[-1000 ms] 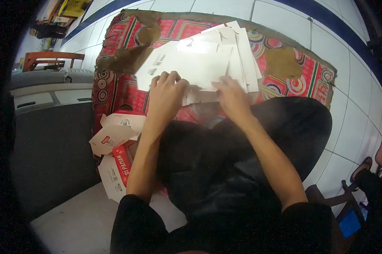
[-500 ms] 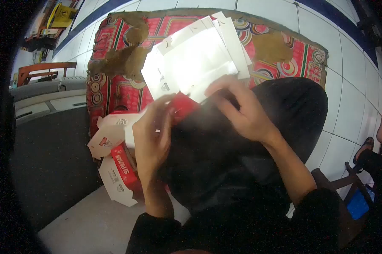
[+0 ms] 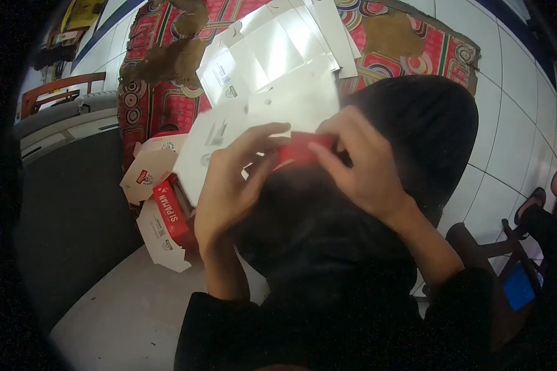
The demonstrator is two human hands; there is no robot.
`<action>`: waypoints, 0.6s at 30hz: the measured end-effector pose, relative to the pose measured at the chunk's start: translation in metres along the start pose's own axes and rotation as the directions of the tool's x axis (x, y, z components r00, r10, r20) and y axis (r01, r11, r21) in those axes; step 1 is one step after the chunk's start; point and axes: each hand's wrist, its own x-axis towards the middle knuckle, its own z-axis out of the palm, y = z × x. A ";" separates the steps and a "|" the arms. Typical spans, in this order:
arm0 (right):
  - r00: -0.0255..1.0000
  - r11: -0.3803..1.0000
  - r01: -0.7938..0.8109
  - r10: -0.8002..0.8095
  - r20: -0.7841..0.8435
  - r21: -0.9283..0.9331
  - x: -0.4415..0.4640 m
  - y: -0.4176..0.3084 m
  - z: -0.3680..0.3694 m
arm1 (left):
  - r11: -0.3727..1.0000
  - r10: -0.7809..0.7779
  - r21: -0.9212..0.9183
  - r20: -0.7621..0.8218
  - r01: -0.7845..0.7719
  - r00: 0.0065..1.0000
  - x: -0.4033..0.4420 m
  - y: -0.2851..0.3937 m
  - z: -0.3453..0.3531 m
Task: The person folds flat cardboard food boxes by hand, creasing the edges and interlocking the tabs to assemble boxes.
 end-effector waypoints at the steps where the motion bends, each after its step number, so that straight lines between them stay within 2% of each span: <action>1: 0.999 0.999 -0.037 0.036 0.038 0.008 -0.001 -0.001 0.000 | 1.000 -0.004 0.004 0.003 0.004 1.000 -0.002 0.000 0.001; 5: 0.991 0.987 -0.099 0.087 0.099 0.123 0.005 0.000 -0.005 | 0.999 -0.030 0.016 0.017 0.030 0.999 -0.001 -0.001 0.001; 7: 0.970 0.967 -0.146 0.098 0.223 0.209 0.006 0.004 -0.006 | 0.998 -0.041 0.039 0.029 0.040 0.999 -0.001 -0.001 0.000; 9: 0.965 0.976 -0.104 0.052 0.258 0.191 0.005 0.010 0.001 | 0.998 0.055 -0.008 0.041 -0.055 0.998 -0.001 -0.004 0.004; 10: 0.957 0.984 -0.060 0.009 0.290 0.169 0.005 0.012 0.003 | 0.999 0.054 -0.007 0.041 -0.054 0.998 -0.001 -0.004 0.002; 11: 0.967 0.990 0.019 -0.053 0.249 0.136 0.008 0.013 0.003 | 0.993 0.115 0.008 0.068 -0.116 0.991 -0.001 -0.004 -0.002; 12: 0.967 0.990 0.022 -0.056 0.247 0.137 0.010 0.012 0.002 | 0.984 0.176 0.024 0.095 -0.179 0.980 -0.001 -0.004 -0.004; 14: 0.970 0.980 0.192 -0.197 0.140 0.051 0.013 0.010 0.002 | 0.978 0.198 0.050 0.060 -0.202 0.978 -0.001 0.002 -0.002; 15: 0.970 0.979 0.196 -0.202 0.136 0.054 0.013 0.008 0.007 | 0.969 0.208 0.137 0.004 -0.207 0.978 0.000 0.001 -0.003; 16: 0.983 0.985 0.170 -0.167 -0.082 0.041 0.013 0.007 0.016 | 0.952 0.226 0.225 -0.052 -0.209 0.973 0.002 0.004 -0.003; 17: 0.945 0.988 0.148 -0.131 -0.300 0.034 0.012 0.007 0.025 | 0.943 0.252 0.263 -0.155 -0.206 0.955 0.000 0.012 -0.002; 18: 0.961 0.986 0.118 -0.083 -0.264 0.117 0.010 0.013 0.029 | 0.932 0.281 0.282 -0.159 -0.229 0.946 0.001 0.014 0.002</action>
